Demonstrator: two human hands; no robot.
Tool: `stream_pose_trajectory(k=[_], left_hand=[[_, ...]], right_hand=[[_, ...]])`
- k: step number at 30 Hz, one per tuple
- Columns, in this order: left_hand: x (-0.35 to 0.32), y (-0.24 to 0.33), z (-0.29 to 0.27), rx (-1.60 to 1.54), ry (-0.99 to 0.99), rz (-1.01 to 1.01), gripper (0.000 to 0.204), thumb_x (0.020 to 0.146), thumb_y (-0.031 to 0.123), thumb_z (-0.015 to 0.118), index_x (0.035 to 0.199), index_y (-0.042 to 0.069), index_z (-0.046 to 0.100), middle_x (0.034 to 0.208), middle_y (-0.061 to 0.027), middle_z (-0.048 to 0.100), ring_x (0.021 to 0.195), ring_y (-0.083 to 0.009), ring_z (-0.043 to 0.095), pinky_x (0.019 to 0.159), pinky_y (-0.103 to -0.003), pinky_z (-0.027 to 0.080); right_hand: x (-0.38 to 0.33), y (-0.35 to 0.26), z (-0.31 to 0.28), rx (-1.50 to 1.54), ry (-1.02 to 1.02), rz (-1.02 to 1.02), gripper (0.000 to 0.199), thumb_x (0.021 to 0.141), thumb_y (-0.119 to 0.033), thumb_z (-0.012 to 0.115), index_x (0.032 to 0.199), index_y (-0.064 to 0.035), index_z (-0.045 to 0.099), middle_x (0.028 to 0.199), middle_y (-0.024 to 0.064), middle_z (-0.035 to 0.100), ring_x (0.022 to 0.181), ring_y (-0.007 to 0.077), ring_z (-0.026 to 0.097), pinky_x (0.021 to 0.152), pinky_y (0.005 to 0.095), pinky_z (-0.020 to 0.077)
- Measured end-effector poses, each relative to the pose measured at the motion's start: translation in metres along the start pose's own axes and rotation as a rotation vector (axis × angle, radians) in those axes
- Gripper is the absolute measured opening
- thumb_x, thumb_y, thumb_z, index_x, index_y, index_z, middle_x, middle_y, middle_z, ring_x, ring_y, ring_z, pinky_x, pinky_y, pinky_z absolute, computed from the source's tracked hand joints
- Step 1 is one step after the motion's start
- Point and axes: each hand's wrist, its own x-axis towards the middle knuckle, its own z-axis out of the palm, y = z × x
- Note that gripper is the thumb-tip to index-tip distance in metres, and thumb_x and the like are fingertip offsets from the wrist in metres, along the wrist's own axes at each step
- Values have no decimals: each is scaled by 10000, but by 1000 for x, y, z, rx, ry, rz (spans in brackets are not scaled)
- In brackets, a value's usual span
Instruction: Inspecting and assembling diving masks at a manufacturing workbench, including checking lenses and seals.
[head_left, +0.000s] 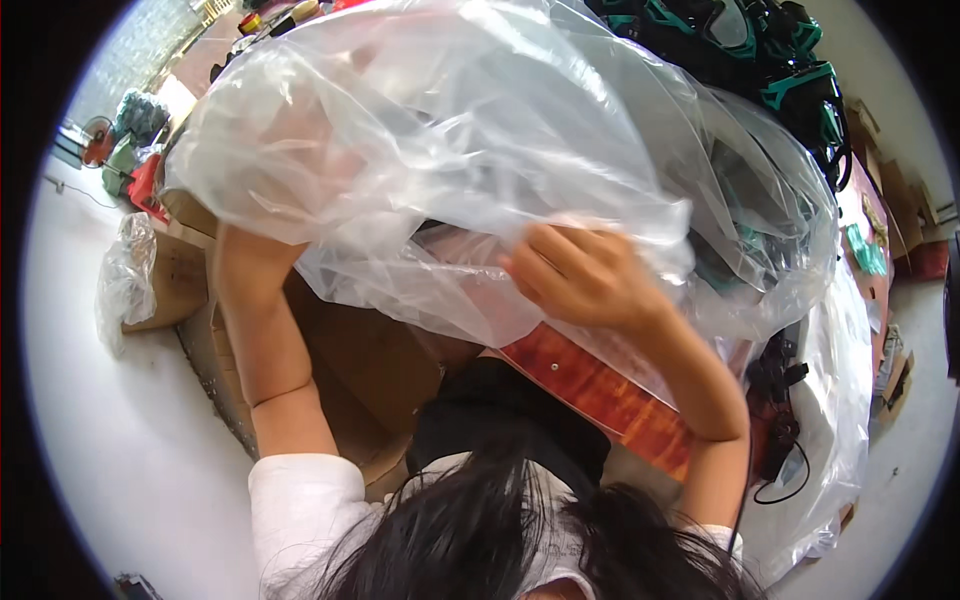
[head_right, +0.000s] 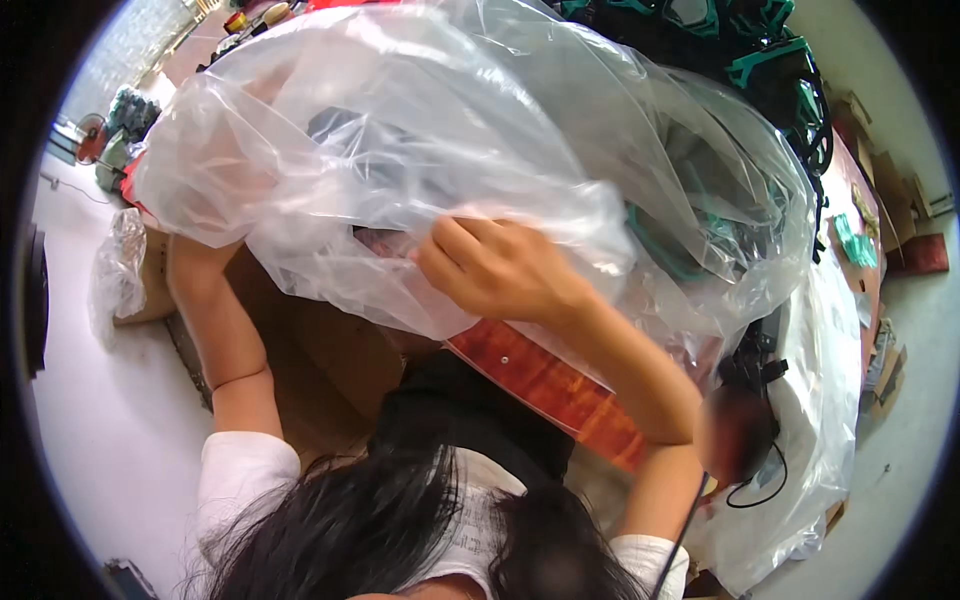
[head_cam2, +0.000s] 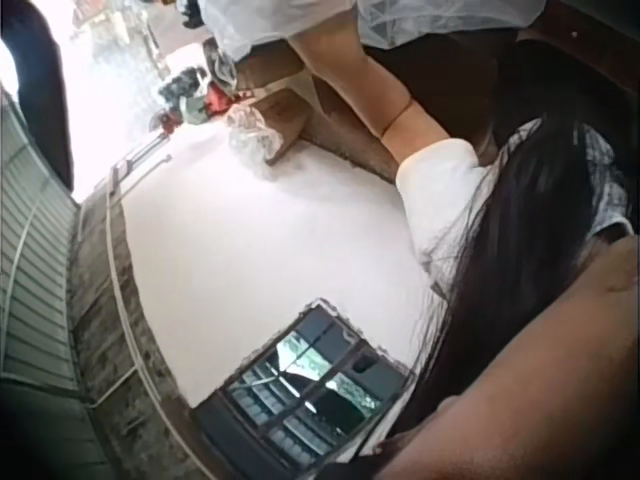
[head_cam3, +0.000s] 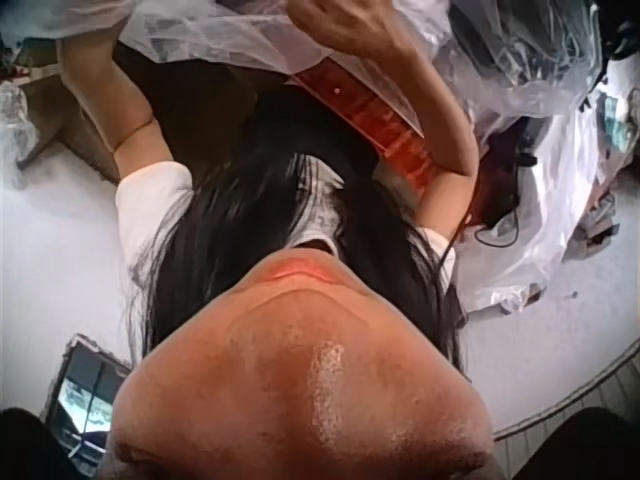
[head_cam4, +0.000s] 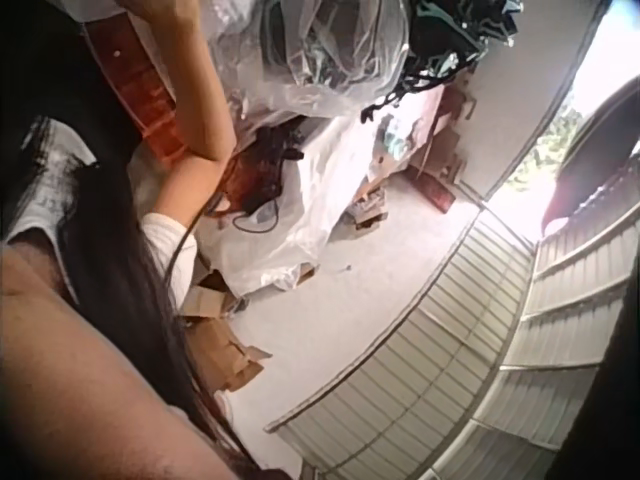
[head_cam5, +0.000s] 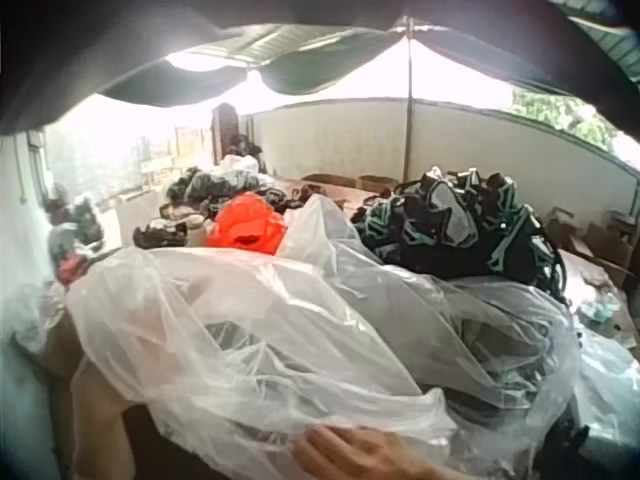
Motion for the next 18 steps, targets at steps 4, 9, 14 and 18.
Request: stream_pose_trajectory(k=[4,9,14,18], left_hand=[[34,-2,-64,-333,-433,-492,550,784,212,796,1288,115,596,1013,-20,635,785,-119,582,731,-296,509],[57,-6,-85,-755,-864,-495,717,710,355,812,1374,262,558,942,-42,667,700,-219,598,721,-335,501],[60,-3,-43,-873,-583,-441,687,828,345,736,1451,229,469,717,-68,668,603,-160,630,626,-289,487],[80,22,-2,-1044,-385,-381,661,895,405,671,1486,266,410,626,-68,617,542,-155,609,576,-297,472]], right_hand=[[32,14,91,-328,92,604,285,830,-110,647,1110,-62,646,1238,191,557,1048,357,580,940,438,475],[68,53,125,-155,286,522,351,769,-98,639,1117,-51,636,1207,184,558,1045,345,578,899,451,492],[97,-39,160,184,-50,330,351,745,-120,646,1090,-69,606,1129,110,588,709,224,653,566,360,509],[96,-33,229,246,117,491,473,815,-252,604,1265,-118,550,1170,118,619,615,210,657,506,371,470]])
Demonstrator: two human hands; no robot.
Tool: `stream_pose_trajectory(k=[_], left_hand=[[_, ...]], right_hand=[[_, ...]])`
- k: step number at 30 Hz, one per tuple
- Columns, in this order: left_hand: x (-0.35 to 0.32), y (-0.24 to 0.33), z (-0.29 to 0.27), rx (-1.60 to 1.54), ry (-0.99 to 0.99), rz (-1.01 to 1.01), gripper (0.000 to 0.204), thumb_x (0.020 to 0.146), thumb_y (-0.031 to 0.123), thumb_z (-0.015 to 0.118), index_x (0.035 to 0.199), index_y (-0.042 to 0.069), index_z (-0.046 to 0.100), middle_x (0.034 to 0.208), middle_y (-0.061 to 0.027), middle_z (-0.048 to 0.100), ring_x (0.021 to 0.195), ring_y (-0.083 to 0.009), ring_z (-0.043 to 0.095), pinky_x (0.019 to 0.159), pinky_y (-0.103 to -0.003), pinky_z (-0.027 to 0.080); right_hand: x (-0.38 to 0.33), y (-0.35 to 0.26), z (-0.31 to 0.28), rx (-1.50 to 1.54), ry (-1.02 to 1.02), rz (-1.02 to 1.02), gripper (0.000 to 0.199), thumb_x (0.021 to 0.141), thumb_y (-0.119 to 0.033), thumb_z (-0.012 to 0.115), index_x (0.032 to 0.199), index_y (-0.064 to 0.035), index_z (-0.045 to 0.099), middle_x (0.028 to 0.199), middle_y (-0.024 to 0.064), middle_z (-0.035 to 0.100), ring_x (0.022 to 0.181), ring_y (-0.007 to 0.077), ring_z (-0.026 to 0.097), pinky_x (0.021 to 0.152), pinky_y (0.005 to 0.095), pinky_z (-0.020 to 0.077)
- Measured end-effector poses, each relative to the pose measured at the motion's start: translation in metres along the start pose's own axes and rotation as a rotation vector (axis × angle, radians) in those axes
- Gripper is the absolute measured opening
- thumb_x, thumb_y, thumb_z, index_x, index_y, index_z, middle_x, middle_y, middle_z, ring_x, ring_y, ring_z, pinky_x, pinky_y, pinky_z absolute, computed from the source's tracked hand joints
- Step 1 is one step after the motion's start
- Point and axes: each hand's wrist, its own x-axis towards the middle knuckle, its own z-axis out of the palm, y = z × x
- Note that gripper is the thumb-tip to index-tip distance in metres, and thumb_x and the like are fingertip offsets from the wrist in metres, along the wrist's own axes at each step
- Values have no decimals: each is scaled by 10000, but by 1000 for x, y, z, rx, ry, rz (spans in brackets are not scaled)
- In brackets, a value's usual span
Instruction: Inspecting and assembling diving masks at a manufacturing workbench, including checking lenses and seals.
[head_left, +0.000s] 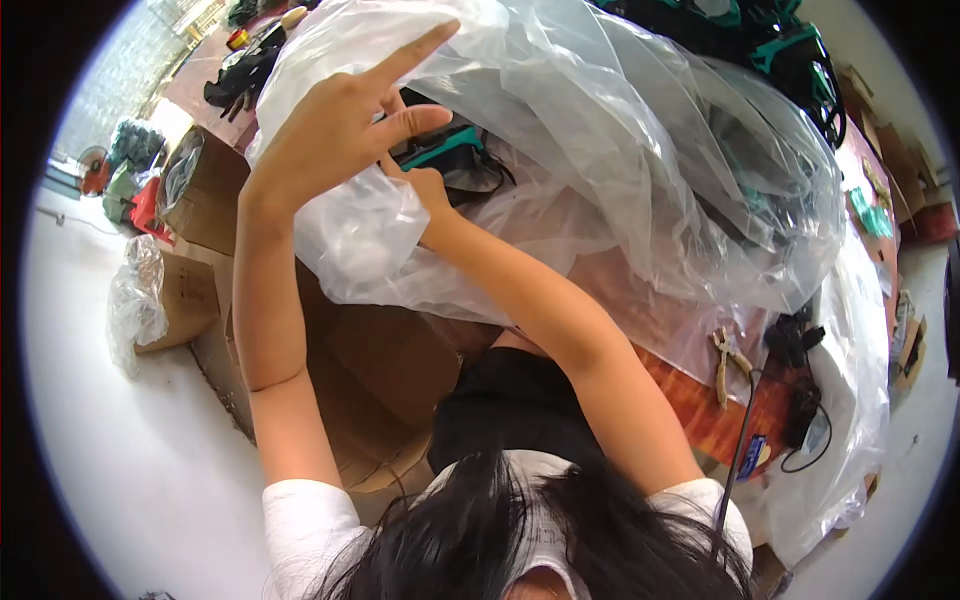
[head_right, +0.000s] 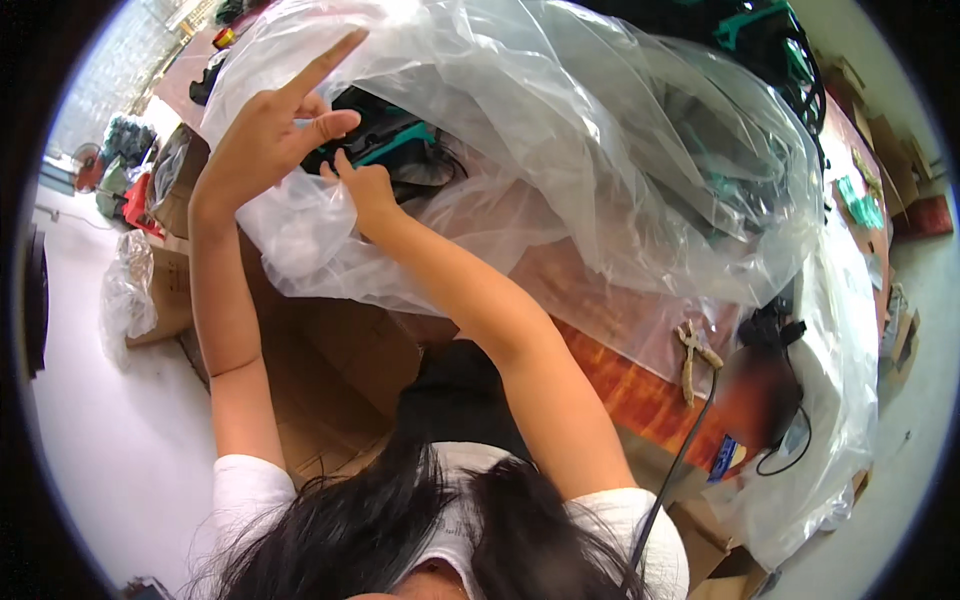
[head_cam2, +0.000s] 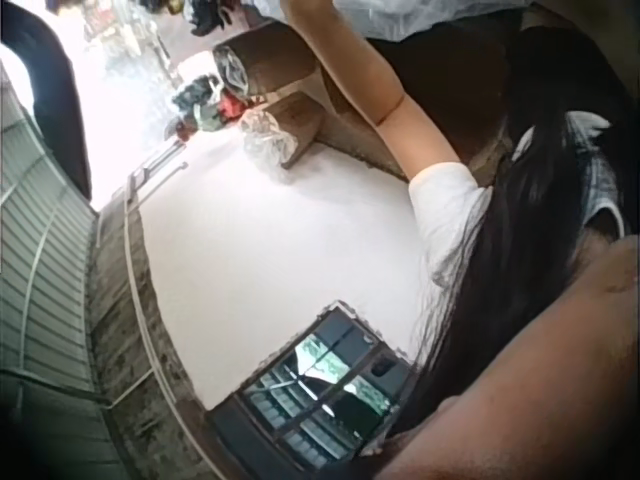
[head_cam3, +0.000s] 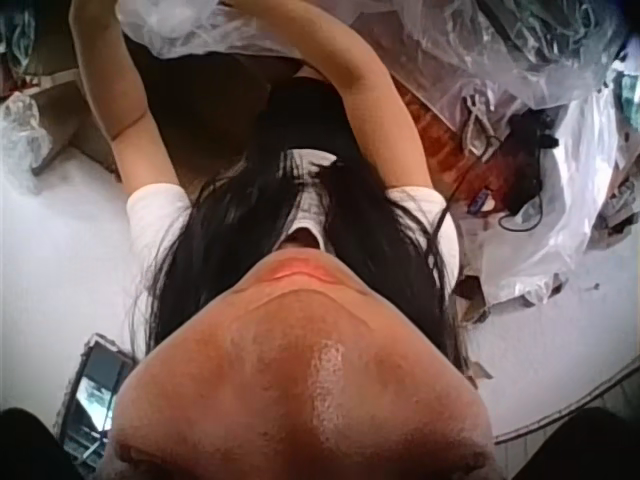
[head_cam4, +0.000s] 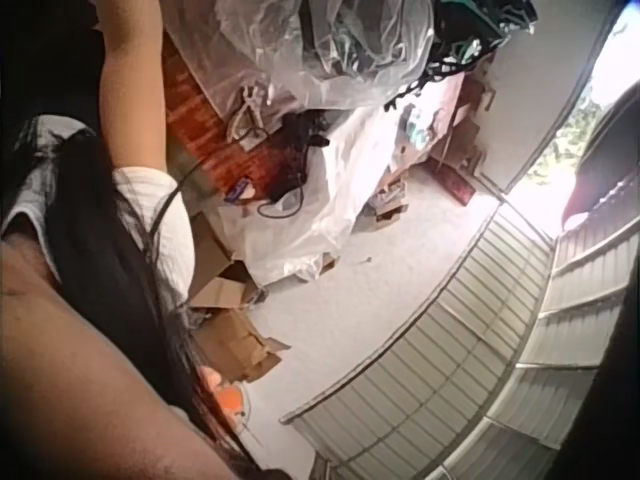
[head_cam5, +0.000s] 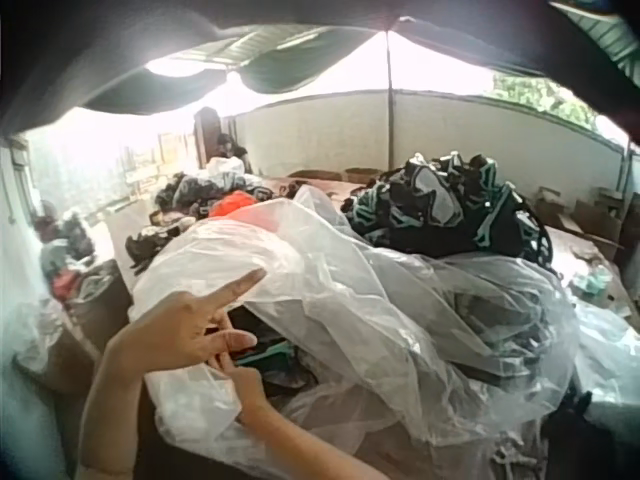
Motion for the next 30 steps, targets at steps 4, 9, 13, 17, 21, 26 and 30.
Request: stream_pose_trajectory(k=[4,9,13,17,21,26,30], left_hand=[[4,-21,15,31,84,-69,675,927,301,667,1519,295,343,613,-48,567,622,-81,565,639,-258,461],[13,-49,19,135,111,-104,661,948,357,631,1527,332,312,595,-56,572,636,-55,553,707,-244,452],[20,-58,50,403,136,-118,787,909,445,625,1555,232,227,686,-102,632,667,-243,658,653,-353,493],[0,16,112,522,-89,239,865,727,341,798,1457,91,408,943,-138,677,884,-348,650,767,-429,519],[-8,111,185,-298,-200,530,988,608,349,878,1447,129,403,1430,-152,434,1248,-386,490,985,-441,462],[4,134,239,-508,-73,505,1129,458,166,929,1443,132,380,1358,-131,426,1215,-378,480,970,-427,468],[10,139,248,-184,488,690,776,585,238,874,1288,107,572,1206,-76,533,1086,-283,540,840,-358,509]], right_hand=[[2,13,-33,-138,-15,-15,228,813,-239,611,1007,-124,579,916,115,663,681,323,662,522,436,472],[-39,22,-178,402,283,-45,419,673,48,702,1055,-70,576,1080,122,640,930,294,671,763,329,529],[-117,17,-267,589,500,-110,390,669,-44,816,990,-64,597,1219,200,574,1090,253,590,939,358,467],[-219,36,-313,1045,567,32,155,874,-167,696,916,-75,579,1139,221,550,1026,282,564,944,387,465],[-259,41,-323,1094,525,18,108,920,-175,638,843,-115,591,1039,190,572,833,221,492,792,314,410],[-274,47,-320,894,817,80,224,927,-180,627,1129,-89,659,1229,240,568,1021,260,565,890,350,472],[-287,38,-356,830,936,574,413,1029,-300,482,1320,-18,557,1207,122,624,1056,183,596,955,298,445]])
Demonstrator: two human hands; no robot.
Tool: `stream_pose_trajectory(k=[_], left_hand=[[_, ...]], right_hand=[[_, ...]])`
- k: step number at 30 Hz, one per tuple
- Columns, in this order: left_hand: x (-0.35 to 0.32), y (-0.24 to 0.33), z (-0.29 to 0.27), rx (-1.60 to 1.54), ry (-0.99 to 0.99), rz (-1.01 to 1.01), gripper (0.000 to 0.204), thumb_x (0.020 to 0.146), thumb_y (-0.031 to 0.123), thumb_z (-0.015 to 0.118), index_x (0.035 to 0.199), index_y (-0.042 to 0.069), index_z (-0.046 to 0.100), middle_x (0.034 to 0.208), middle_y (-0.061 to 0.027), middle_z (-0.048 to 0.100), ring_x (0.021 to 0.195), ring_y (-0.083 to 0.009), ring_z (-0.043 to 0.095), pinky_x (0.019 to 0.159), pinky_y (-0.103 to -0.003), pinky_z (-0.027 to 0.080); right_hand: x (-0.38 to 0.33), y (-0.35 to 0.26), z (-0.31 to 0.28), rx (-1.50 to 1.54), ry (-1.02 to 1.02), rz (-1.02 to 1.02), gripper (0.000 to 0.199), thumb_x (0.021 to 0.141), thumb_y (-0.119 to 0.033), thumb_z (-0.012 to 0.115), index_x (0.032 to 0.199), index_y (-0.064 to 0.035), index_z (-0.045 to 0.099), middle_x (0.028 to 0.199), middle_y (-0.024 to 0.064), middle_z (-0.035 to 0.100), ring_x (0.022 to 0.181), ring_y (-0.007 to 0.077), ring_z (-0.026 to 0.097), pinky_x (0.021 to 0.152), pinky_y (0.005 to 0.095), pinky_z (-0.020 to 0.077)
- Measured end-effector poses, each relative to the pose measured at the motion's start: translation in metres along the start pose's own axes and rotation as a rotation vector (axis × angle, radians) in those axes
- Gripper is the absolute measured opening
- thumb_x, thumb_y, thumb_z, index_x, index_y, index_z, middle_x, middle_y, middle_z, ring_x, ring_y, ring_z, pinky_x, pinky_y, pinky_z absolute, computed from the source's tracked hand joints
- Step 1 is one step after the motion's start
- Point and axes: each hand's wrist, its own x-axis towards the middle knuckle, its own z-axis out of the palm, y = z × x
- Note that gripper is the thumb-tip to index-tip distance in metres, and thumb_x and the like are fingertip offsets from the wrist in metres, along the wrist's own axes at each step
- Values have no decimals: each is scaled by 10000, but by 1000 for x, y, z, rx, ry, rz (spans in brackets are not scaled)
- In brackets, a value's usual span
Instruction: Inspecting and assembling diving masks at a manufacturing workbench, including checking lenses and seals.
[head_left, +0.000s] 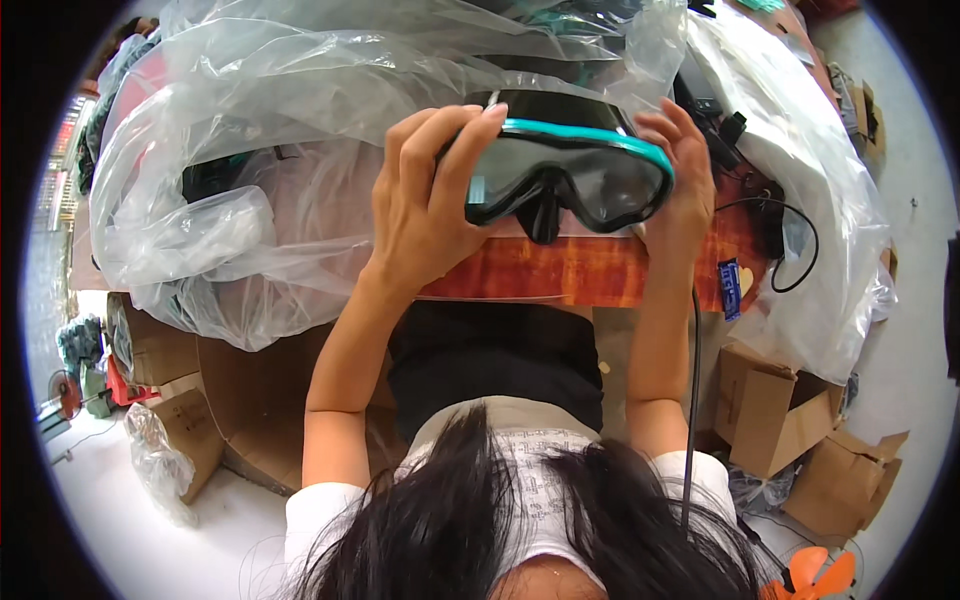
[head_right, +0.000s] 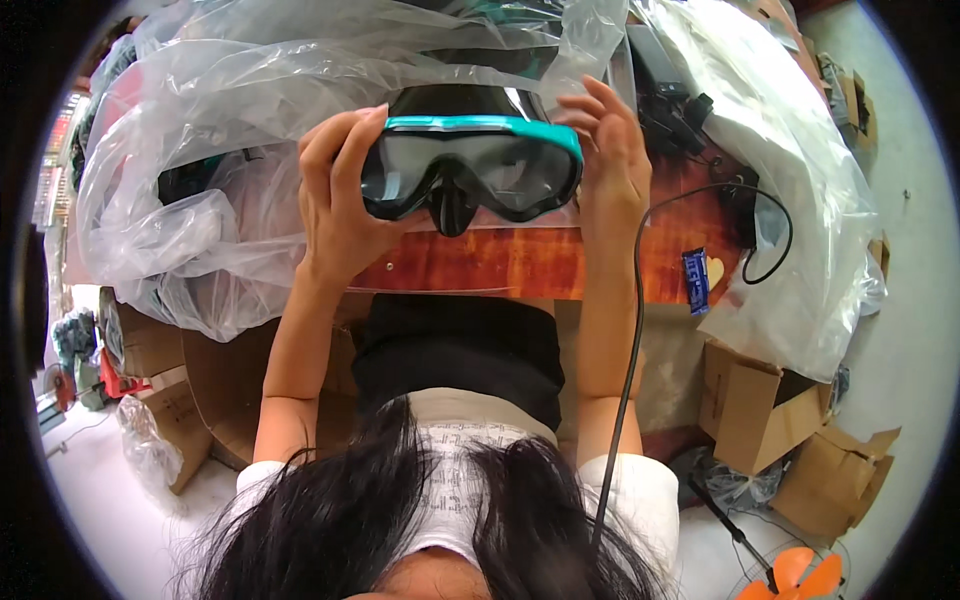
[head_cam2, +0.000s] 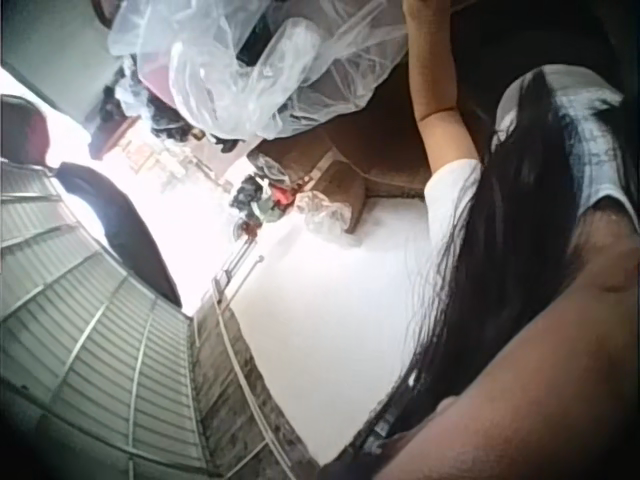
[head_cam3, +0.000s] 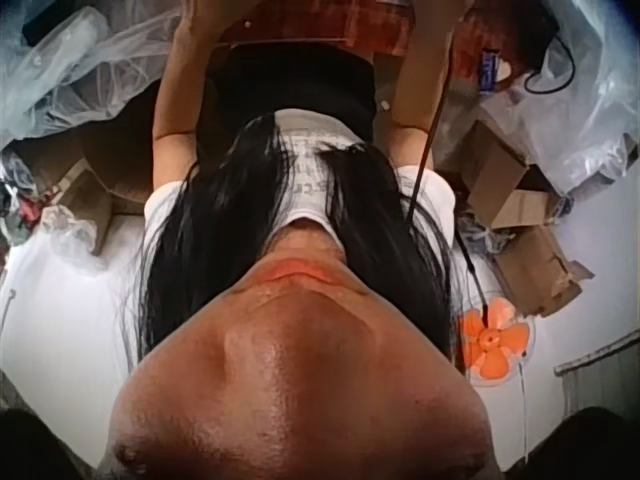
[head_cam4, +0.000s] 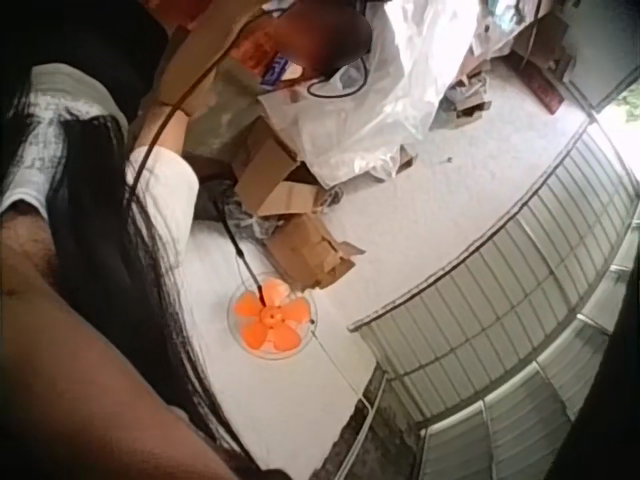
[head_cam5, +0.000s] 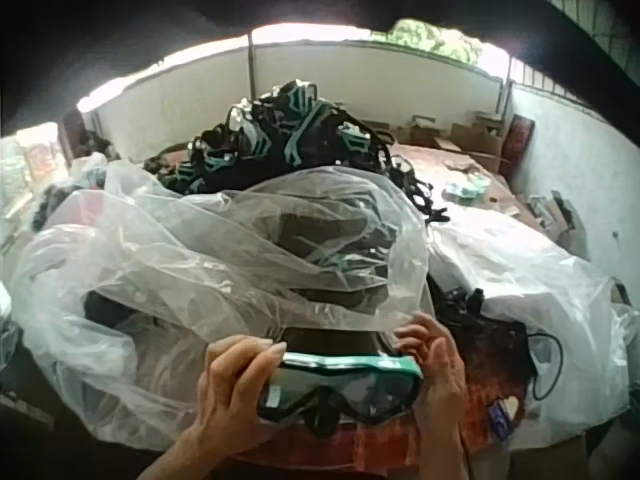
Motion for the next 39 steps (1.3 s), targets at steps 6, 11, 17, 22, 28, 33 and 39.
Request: stream_pose_trajectory(k=[6,11,17,22,28,33,39], left_hand=[[-32,-9,0,47,131,165,467,750,204,791,1179,132,623,1196,-92,527,1060,-352,539,876,-514,511],[-38,-15,-1,31,194,216,488,739,84,769,1188,164,593,1206,-81,494,1066,-345,535,879,-506,517],[-35,-10,-12,-18,21,54,630,652,104,827,1230,131,578,1223,-109,542,1072,-344,535,888,-473,486],[-39,-12,-7,-375,-26,-228,1100,458,294,964,1380,68,409,1310,-147,518,1151,-336,507,958,-433,440],[-50,-11,-3,-484,-94,-419,1322,468,450,944,1484,42,204,1267,-138,530,1191,-311,490,982,-439,427],[-48,-8,-5,-427,-124,-487,1337,489,432,946,1500,25,170,1288,-134,505,1151,-300,508,1004,-432,413],[-47,-4,-9,-390,-176,-572,1336,489,443,944,1505,19,188,1293,-114,503,1172,-289,481,1012,-417,406]], right_hand=[[-32,-19,5,-1127,-23,-508,468,1042,-360,417,1136,18,676,1196,184,603,1081,262,590,918,362,472],[-50,-1,10,-889,-8,-543,399,1031,-255,423,1179,45,639,1179,196,616,1050,278,610,890,359,493],[-42,7,25,-750,-51,-512,439,965,-298,561,1246,39,589,1186,185,618,1099,286,604,909,342,484],[-34,6,32,-551,52,-64,282,923,-105,592,1160,42,632,1010,44,627,847,71,562,720,186,437],[-32,18,31,-427,120,89,243,948,-110,582,1124,42,654,938,-10,640,783,27,533,680,156,396],[-32,22,32,-412,121,94,258,952,-134,591,1126,44,661,923,-12,635,819,33,534,721,168,401],[-32,27,28,-391,143,145,260,955,-150,594,1110,44,669,905,-15,629,816,37,528,726,175,404]])
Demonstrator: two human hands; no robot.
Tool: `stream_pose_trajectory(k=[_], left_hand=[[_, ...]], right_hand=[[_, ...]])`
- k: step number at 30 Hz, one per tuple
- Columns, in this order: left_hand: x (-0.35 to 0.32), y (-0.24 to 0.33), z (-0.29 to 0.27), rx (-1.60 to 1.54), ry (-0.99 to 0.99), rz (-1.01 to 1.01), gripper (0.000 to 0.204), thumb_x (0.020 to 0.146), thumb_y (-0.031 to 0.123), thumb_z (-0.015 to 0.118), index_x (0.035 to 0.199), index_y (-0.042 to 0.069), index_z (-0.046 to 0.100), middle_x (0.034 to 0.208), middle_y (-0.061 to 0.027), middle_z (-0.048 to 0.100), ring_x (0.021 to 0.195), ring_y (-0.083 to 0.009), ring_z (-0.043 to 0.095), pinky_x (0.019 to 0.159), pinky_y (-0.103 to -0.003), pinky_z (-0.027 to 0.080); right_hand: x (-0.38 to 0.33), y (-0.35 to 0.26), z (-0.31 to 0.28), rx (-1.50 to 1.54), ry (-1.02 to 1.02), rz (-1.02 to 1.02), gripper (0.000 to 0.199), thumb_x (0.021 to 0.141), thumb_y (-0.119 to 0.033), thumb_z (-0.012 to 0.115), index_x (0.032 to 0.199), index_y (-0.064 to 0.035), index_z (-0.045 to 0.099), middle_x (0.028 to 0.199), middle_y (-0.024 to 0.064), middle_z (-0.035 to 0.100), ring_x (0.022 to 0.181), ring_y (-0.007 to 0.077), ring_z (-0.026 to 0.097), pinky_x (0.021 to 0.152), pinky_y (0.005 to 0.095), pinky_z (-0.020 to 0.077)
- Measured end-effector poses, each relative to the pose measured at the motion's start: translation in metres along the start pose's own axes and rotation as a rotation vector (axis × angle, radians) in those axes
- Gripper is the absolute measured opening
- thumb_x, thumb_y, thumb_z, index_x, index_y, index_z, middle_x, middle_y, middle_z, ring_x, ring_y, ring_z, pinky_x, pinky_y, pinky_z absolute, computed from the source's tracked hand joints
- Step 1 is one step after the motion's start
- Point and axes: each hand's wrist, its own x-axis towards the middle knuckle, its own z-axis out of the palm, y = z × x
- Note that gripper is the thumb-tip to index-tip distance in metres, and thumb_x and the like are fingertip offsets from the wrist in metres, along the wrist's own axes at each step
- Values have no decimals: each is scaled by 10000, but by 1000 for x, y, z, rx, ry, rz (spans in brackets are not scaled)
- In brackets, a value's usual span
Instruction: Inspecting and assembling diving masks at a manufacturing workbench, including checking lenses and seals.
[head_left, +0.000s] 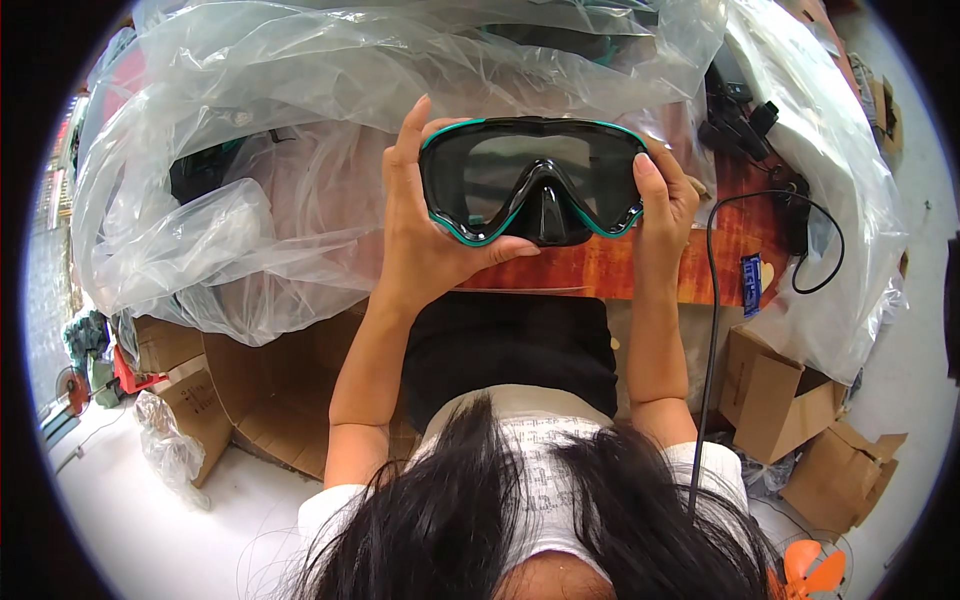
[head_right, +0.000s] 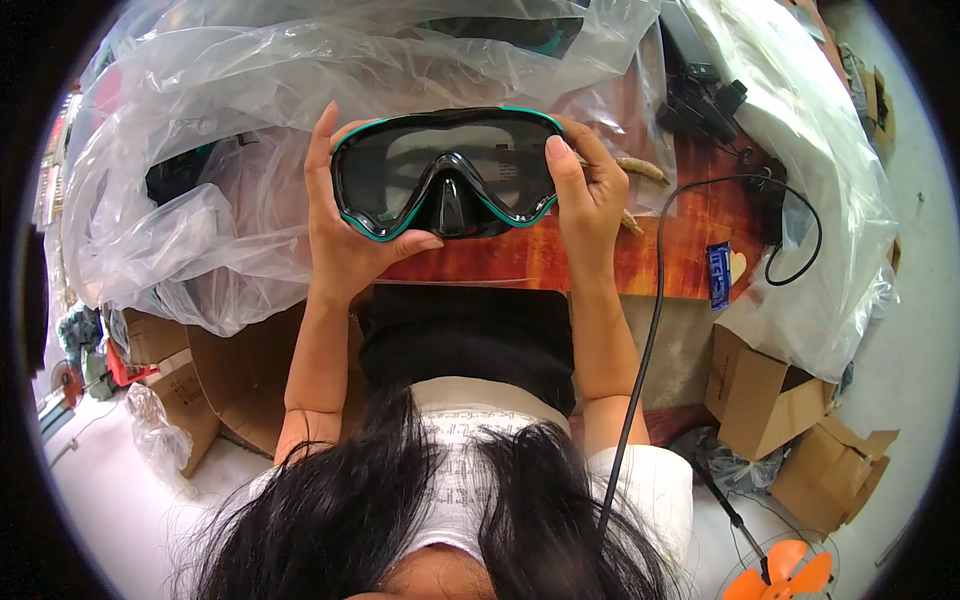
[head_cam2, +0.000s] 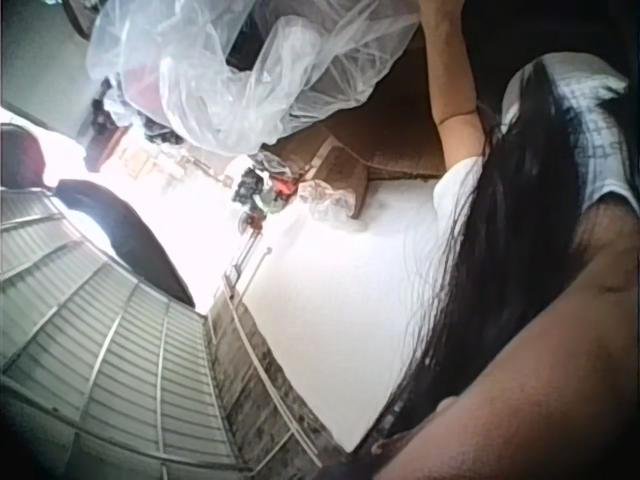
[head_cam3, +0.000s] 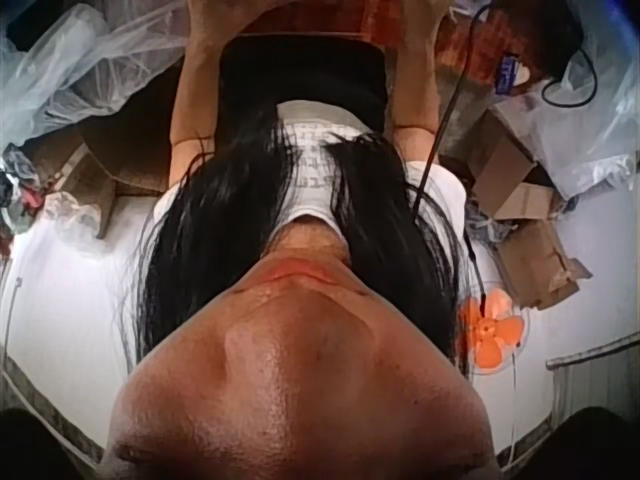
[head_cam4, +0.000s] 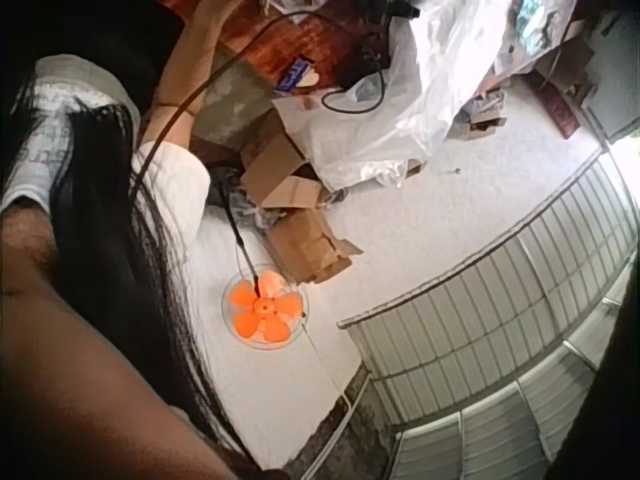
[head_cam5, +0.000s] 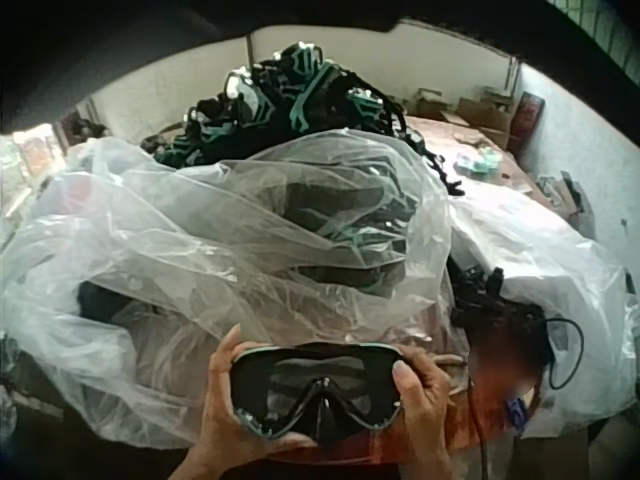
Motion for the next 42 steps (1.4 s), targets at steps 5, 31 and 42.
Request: stream_pose_trajectory(k=[5,31,42], left_hand=[[-1,2,0,-7,-10,-26,1319,494,455,941,1501,17,211,1282,-108,516,1163,-281,471,1012,-419,403],[-3,11,-2,-6,20,-60,1295,481,511,936,1483,27,273,1223,-106,523,1135,-263,487,975,-392,437],[-4,7,-8,19,45,-77,1253,477,535,929,1454,25,333,1208,-92,516,1127,-242,480,982,-373,428]], right_hand=[[0,2,-2,29,-14,25,262,958,-158,591,1105,45,669,903,-7,635,819,48,534,735,181,413],[-7,0,-2,67,-24,63,284,987,-191,568,1090,57,660,916,16,655,818,66,564,741,200,450],[3,1,-34,-904,21,-127,389,949,-329,624,1108,25,624,1121,116,644,1012,272,592,883,359,447]])
